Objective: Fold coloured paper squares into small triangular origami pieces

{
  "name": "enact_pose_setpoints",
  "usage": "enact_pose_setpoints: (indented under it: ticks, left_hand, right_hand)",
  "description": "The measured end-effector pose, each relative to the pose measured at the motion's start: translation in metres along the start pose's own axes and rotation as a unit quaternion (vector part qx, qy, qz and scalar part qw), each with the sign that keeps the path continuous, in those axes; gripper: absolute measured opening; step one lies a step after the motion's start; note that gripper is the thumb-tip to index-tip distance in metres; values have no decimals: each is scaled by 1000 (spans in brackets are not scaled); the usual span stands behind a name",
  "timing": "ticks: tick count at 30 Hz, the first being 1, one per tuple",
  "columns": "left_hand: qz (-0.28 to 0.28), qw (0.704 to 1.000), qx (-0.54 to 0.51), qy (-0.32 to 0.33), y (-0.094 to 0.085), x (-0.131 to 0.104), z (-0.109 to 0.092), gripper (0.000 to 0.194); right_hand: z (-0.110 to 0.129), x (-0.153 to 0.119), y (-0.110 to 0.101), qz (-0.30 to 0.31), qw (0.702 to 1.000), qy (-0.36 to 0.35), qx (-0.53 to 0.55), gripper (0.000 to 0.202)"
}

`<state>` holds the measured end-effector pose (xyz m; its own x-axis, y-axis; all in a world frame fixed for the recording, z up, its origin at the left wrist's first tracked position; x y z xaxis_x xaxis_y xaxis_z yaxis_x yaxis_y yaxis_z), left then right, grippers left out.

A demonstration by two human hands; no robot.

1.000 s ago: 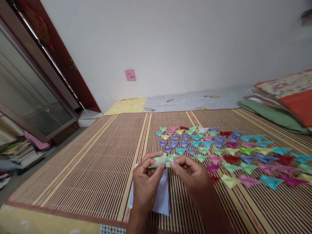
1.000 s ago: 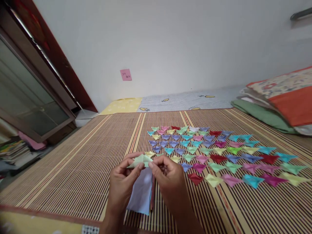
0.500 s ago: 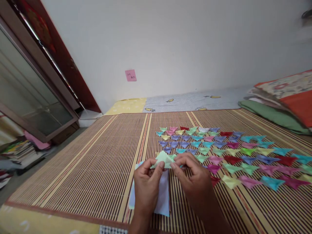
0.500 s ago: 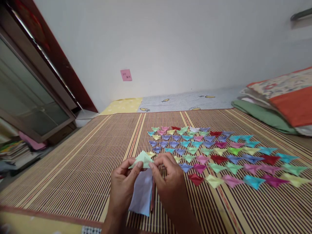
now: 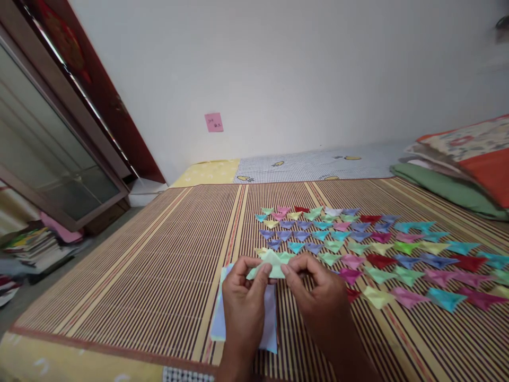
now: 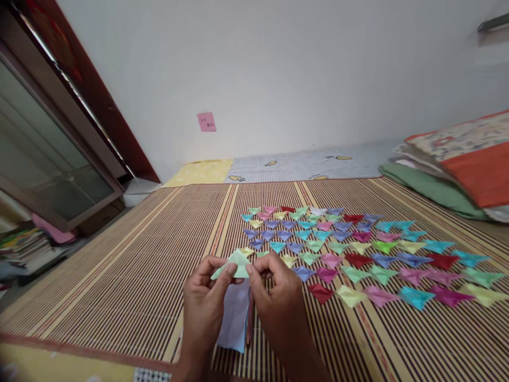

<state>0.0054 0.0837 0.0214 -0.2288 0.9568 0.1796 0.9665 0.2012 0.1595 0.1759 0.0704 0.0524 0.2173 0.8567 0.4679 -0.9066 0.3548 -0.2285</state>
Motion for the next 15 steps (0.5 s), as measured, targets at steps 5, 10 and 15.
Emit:
enact_pose_setpoints:
  ticks: [5,10,15]
  left_hand:
    - [-30,999,15,4,-4,-1,-1,26]
    - [-34,999,5,-5,-4,0,1,29]
    - [-13,1000,-10,-19,-1,0,7,29]
  right_hand:
    - [3,-1,2,8,999,-9,-35,22]
    - [2,-3,3,-2,999,-11,-52,22]
    - [-1,-3,2,-14,999,-18,-43,21]
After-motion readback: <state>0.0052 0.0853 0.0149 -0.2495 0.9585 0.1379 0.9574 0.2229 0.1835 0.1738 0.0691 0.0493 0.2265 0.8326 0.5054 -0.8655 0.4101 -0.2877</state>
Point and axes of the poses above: each hand's wrist, its own x-axis towards the middle knuckle, its own y-axis out of the palm, z = x × y, the point moved 10 cm from there along x, towards the middle knuckle, and after that the axes turned 3 degrees about y, right-handed, at the moved point
